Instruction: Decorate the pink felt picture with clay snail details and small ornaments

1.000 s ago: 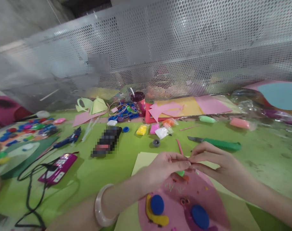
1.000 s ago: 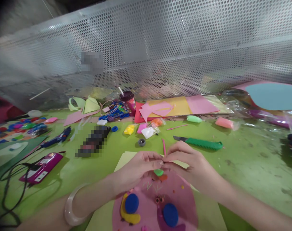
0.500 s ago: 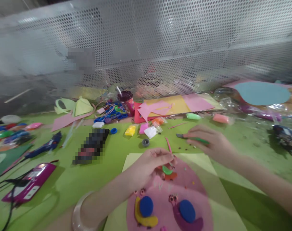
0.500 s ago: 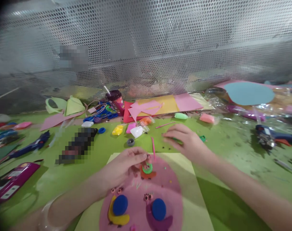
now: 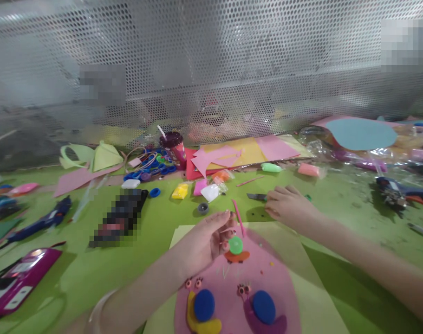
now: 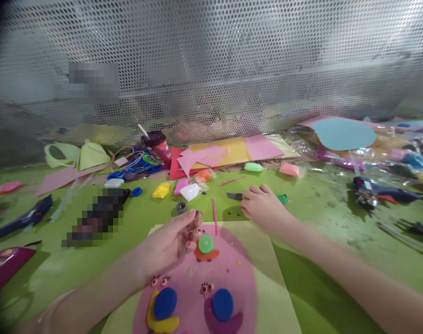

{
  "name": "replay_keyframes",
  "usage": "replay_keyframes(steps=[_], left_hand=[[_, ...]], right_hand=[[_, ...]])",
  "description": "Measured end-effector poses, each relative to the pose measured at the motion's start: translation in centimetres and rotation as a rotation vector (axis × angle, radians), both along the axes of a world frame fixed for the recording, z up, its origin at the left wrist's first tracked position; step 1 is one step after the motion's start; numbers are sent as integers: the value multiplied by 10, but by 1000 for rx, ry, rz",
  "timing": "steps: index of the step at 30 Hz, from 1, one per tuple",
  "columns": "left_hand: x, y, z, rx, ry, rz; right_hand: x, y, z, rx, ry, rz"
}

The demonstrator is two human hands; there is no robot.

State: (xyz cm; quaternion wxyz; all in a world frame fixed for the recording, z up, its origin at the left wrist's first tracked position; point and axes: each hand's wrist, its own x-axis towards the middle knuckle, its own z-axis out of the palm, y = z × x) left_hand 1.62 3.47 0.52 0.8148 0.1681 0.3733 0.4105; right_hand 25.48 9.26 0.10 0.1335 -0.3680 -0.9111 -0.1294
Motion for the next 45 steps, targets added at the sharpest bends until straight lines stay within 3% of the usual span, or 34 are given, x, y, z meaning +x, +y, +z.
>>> replay_keyframes(steps=[4, 8, 11, 32, 40, 45], left_hand=[[2, -3, -1, 21, -44, -11], [7, -8, 1, 25, -90, -46], [12, -11, 1, -1, -68, -58], [16, -22, 1, 137, 87, -151], [17, -19, -4, 137, 78, -114], [13, -19, 1, 233, 154, -160]], right_hand=[[-11, -12, 12, -20, 172, 27], [-30, -41, 29, -54, 450, 137], [-40, -60, 37, -30, 531, 200], [-43, -68, 36, 6, 533, 212], [-44, -67, 34, 23, 531, 229], [-43, -67, 35, 20, 532, 238]])
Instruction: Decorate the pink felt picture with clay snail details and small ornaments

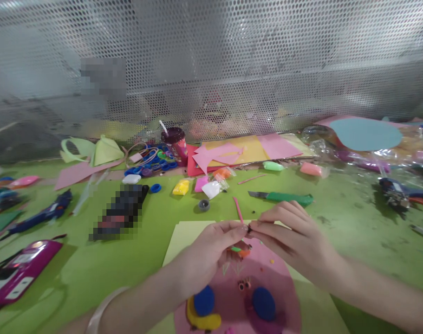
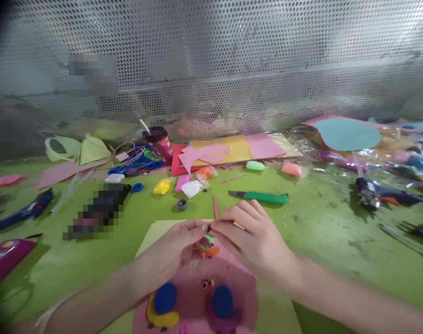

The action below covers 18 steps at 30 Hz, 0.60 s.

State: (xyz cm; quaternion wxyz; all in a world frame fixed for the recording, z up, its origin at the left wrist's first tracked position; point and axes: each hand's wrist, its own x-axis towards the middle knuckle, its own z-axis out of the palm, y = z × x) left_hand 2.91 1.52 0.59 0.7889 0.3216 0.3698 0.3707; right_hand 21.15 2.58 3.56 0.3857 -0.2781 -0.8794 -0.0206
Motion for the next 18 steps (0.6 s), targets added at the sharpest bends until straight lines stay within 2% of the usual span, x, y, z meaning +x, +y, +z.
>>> replay_keyframes(steps=[10, 18], left_hand=[[-5, 1, 19, 316, 308, -5], [-5, 2, 19, 334, 355, -27]], right_hand=[[2, -8, 2, -52, 5, 21], [3, -8, 0, -103, 30, 42]])
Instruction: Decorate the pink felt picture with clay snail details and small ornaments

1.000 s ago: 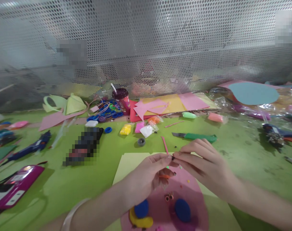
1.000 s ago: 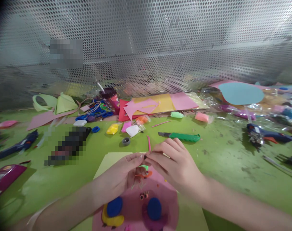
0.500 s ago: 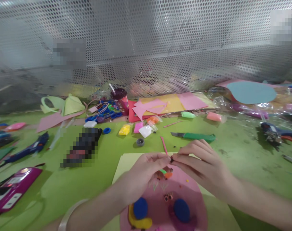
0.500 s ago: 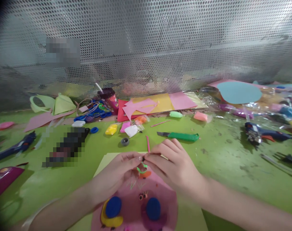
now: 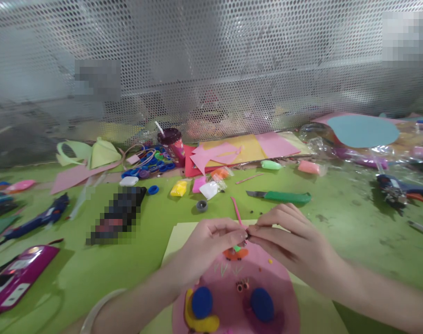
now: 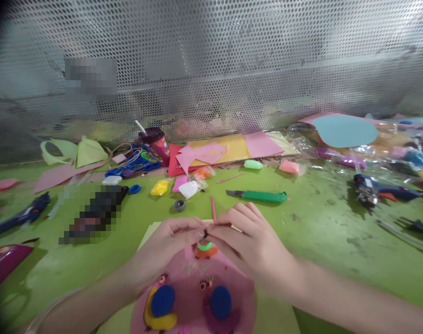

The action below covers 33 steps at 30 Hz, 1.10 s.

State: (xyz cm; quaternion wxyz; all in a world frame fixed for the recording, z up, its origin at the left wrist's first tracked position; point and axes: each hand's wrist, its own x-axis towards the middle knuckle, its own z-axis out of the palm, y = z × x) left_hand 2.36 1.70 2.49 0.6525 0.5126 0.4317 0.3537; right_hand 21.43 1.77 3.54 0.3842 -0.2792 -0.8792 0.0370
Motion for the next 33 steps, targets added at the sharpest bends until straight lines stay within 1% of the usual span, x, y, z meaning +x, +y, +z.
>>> replay_keyframes(steps=[9, 13, 16, 18, 20, 23, 24, 25, 26, 28, 31, 33], left_hand=[[0, 0, 4, -34, -4, -13], [0, -1, 3, -24, 5, 5], [0, -1, 3, -10, 24, -8], [0, 0, 3, 4, 21, -15], [0, 0, 3, 6, 10, -1], [-3, 3, 0, -9, -15, 34], [-4, 4, -1, -12, -23, 41], [-5, 5, -3, -16, -34, 47], [-6, 6, -4, -22, -49, 53], [-7, 8, -7, -42, -82, 64], [-7, 9, -8, -66, -106, 73], [-7, 9, -8, -75, -98, 76]], right_hand=[[-2, 3, -2, 15, 9, 13], [-1, 3, -4, 13, 8, 7], [-2, 2, -6, 7, -8, 10], [-1, 3, -4, 15, -29, 14], [4, 9, 1, 44, -41, 6], [24, 30, 6, 77, -80, -54], [33, 40, 4, 28, -174, -99], [43, 50, 1, 16, -276, -100], [52, 60, -5, 23, -376, -87], [67, 77, -19, 32, -539, -109], [75, 89, -39, 7, -719, -147], [73, 89, -46, 0, -755, -156]])
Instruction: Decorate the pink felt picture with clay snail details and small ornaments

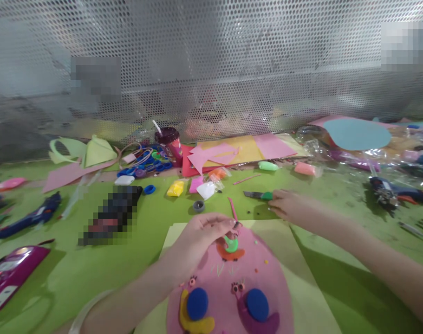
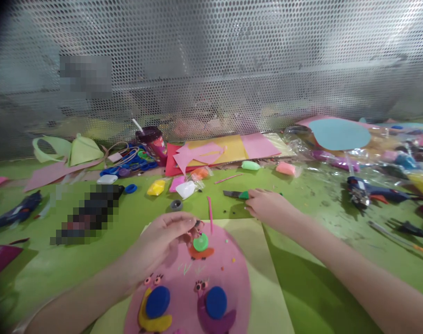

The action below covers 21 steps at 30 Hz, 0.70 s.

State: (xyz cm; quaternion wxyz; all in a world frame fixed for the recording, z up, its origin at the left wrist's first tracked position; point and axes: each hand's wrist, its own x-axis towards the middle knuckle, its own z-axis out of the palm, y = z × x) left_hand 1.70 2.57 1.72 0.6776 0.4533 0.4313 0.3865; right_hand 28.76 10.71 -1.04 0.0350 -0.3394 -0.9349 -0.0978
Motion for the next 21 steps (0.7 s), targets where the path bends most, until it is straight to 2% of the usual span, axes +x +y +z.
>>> replay_keyframes(steps=[8, 13, 18, 21], left_hand=[[-1, 1, 0, -37, -9, 2], [0, 2, 1, -45, -1, 9], [-1, 3, 2, -32, 14, 2], [-2, 4, 1, -39, -17, -1]], right_hand=[[-13, -12, 9, -8, 9, -7], [-14, -10, 7, -7, 32, -29], [-20, -13, 13, -26, 160, -86], [-28, -21, 23, -129, 350, -77]])
